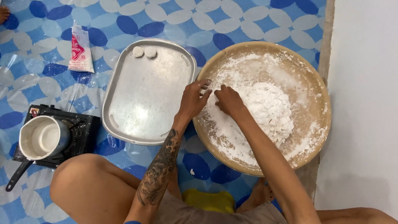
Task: Forming small balls of dough from a mixture in a large bowl and arranging them on a metal tray.
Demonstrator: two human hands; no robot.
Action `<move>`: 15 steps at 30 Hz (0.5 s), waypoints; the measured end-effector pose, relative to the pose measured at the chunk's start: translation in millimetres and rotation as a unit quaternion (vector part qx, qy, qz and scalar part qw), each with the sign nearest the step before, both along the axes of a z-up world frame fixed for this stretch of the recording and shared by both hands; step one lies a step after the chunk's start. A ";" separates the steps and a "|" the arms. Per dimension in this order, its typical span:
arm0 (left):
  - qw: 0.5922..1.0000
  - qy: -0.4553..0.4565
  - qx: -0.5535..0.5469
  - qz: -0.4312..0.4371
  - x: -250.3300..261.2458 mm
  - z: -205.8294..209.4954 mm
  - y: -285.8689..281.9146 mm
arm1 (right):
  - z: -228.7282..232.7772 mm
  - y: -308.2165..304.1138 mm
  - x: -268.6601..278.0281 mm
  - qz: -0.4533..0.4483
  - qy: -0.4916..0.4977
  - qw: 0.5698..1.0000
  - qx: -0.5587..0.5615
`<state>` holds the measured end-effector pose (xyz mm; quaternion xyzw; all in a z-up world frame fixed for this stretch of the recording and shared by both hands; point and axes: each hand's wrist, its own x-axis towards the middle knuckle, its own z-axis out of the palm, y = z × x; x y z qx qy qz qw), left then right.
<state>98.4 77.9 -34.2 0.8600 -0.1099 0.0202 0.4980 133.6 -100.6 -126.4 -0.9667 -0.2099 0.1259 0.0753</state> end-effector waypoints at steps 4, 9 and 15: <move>1.000 0.006 -0.011 0.001 2.6 6.1 -5.0 | -33.3 -1.4 5.2 0.011 -0.022 1.000 -0.009; 0.999 -0.003 -0.037 -0.012 -0.3 16.6 -8.4 | -42.4 -1.1 6.6 0.013 -0.054 0.998 0.020; 0.997 -0.033 -0.062 0.014 0.1 16.6 -11.7 | 39.6 -25.3 -0.6 -0.077 0.069 0.966 0.237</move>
